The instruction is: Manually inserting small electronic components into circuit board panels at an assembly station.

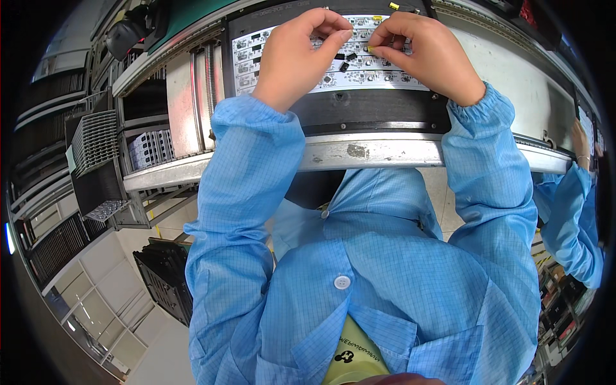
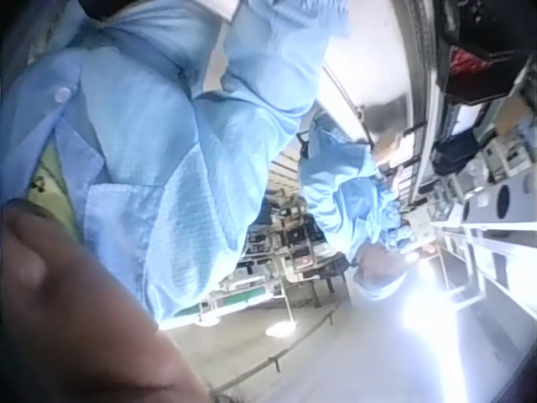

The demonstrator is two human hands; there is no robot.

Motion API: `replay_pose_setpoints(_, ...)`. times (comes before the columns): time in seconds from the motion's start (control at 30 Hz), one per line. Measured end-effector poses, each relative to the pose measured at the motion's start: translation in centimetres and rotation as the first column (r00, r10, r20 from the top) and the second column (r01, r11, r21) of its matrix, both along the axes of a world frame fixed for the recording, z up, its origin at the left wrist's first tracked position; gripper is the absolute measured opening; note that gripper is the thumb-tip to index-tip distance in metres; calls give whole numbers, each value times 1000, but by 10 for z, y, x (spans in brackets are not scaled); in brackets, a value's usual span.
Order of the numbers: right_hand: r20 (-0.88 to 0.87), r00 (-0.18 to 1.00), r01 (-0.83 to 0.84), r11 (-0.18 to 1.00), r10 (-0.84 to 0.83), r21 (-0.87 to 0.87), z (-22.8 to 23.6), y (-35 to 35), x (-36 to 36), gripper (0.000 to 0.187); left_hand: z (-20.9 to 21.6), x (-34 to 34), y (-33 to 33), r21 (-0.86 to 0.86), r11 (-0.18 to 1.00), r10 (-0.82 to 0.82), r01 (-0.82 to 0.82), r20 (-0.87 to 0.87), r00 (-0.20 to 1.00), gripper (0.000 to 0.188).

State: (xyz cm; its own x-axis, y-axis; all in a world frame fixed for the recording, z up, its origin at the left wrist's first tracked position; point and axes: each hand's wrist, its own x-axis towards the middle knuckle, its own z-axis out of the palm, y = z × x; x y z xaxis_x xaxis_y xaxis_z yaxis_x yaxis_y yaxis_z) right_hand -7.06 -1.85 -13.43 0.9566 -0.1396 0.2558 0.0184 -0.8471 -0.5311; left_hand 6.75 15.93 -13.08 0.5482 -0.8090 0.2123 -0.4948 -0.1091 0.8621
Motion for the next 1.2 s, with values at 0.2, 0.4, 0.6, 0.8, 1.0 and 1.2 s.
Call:
replay_pose_setpoints(0.2,10,1000,3,1000,-3,17,0,0,0,17,4,-1,0,33,999,16,-15,-16,1000,11)
replay_pose_setpoints(0.4,-3,1000,17,1000,-18,-5,1,-8,0,17,3,-2,0,24,997,68,-67,-42,997,12)
replay_pose_setpoints(0.6,-86,984,175,957,-159,231,41,-4,-7,12,-25,13,2,-58,998,28,-20,144,989,17)
replay_pose_setpoints(0.8,-101,994,65,945,-35,320,-15,-24,-15,19,-27,14,3,-53,999,11,-2,166,986,17)
replay_pose_setpoints(1.0,-57,996,72,982,-63,172,-11,-10,-30,15,-24,13,4,-92,995,-8,28,210,978,17)
replay_pose_setpoints(1.2,-22,996,86,983,-83,164,-15,-9,-32,13,6,-1,1,-67,997,-33,43,144,989,12)
